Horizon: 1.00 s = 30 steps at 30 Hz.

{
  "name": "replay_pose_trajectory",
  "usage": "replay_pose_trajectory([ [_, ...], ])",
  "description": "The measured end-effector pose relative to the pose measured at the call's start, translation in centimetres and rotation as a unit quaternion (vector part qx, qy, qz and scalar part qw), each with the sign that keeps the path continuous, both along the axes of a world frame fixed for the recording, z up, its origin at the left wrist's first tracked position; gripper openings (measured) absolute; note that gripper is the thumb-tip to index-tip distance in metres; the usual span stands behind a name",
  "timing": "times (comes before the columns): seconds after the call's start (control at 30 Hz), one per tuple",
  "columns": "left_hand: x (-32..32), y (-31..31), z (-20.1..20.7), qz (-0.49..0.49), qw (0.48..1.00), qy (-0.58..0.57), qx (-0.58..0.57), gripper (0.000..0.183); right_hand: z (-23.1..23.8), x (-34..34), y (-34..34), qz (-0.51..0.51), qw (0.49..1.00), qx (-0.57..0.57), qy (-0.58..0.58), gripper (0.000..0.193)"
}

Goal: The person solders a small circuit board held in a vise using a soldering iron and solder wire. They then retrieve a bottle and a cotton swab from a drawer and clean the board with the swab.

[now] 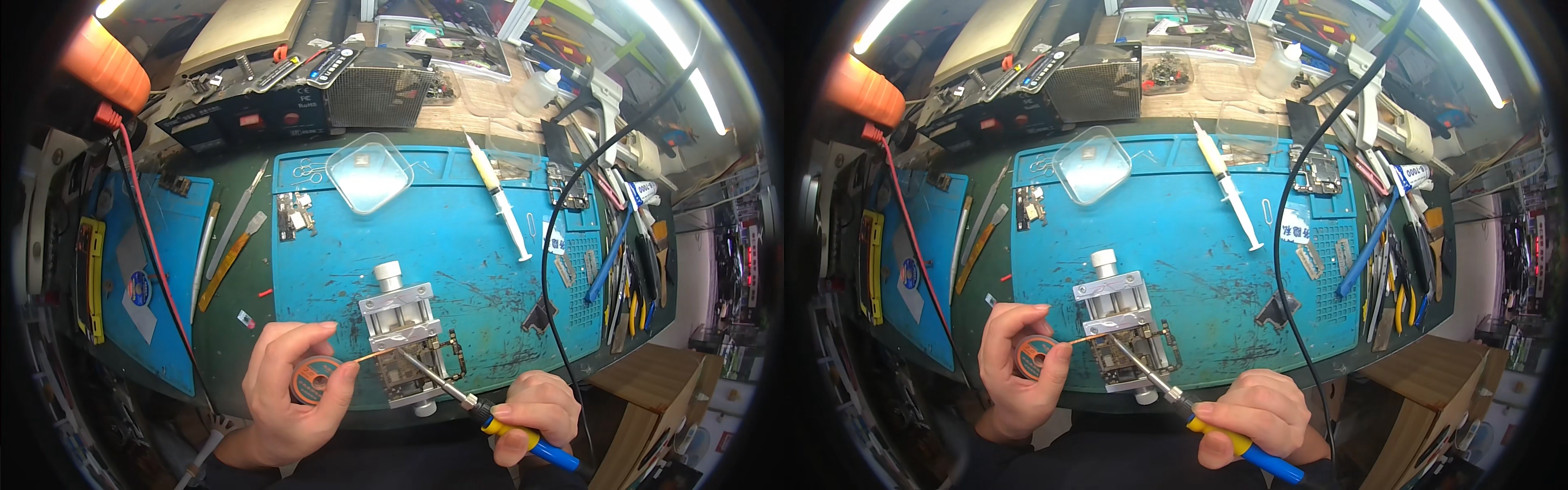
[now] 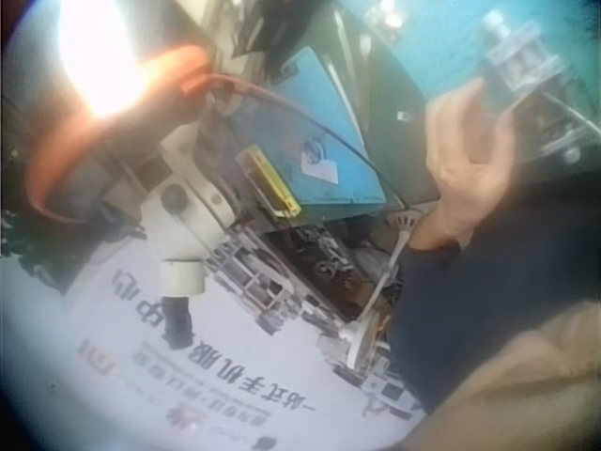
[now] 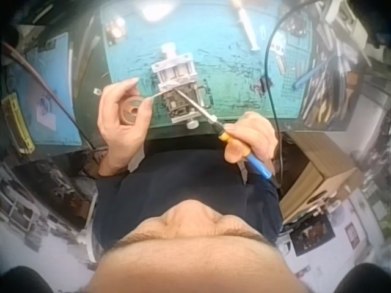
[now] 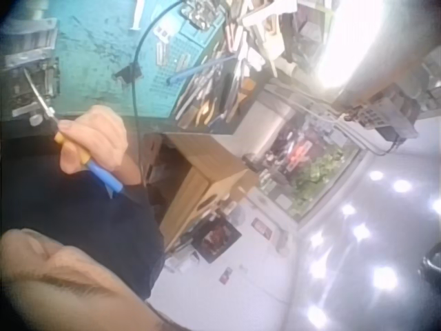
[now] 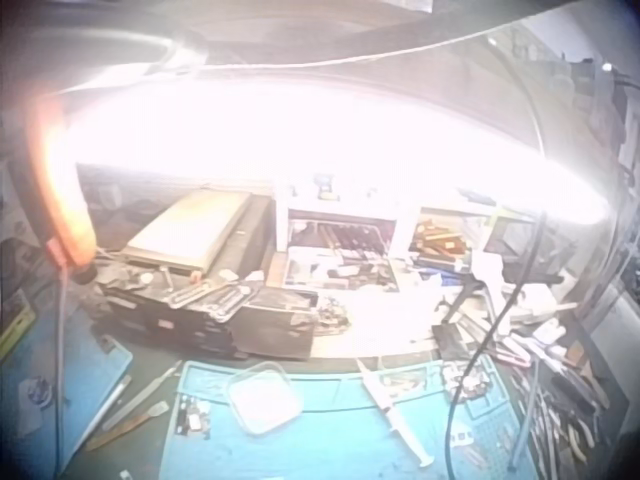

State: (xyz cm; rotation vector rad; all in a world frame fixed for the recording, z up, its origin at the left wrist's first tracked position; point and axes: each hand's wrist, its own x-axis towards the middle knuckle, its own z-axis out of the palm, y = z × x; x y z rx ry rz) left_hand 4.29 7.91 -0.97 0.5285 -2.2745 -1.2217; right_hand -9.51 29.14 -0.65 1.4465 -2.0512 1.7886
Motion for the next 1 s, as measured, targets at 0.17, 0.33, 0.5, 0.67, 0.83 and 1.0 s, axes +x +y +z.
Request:
replay_pose_trajectory([
  [0.17, 0.4, -0.1, -0.1, 0.005, 1.000, -0.002, 0.002, 0.042, -0.1, 0.2, -0.3, 0.002, 1.000, -0.006, 0.005, 0.020],
  [0.33, 0.6, -0.2, -0.1, 0.007, 1.000, 0.001, 0.006, 0.042, -0.1, 0.3, -0.5, 0.008, 1.000, -0.006, 0.012, 0.019],
  [0.5, 0.9, -0.3, -0.2, 0.011, 1.000, 0.003, 0.009, 0.043, 0.1, 0.3, -0.6, 0.017, 1.000, 0.002, 0.012, 0.019],
  [0.67, 1.2, -0.5, -0.3, 0.008, 1.000, 0.005, 0.005, 0.043, 0.1, 0.4, -0.8, 0.024, 1.000, 0.007, 0.009, 0.019],
  [0.83, 1.4, -0.5, -0.3, 0.013, 1.000, 0.001, 0.009, 0.043, 0.3, 0.5, -0.9, 0.029, 0.999, 0.014, 0.006, 0.018],
  [1.0, 1.6, -0.5, -0.2, 0.011, 1.000, 0.001, 0.011, 0.043, 0.3, 0.5, -1.0, 0.031, 0.999, 0.013, 0.011, 0.018],
])
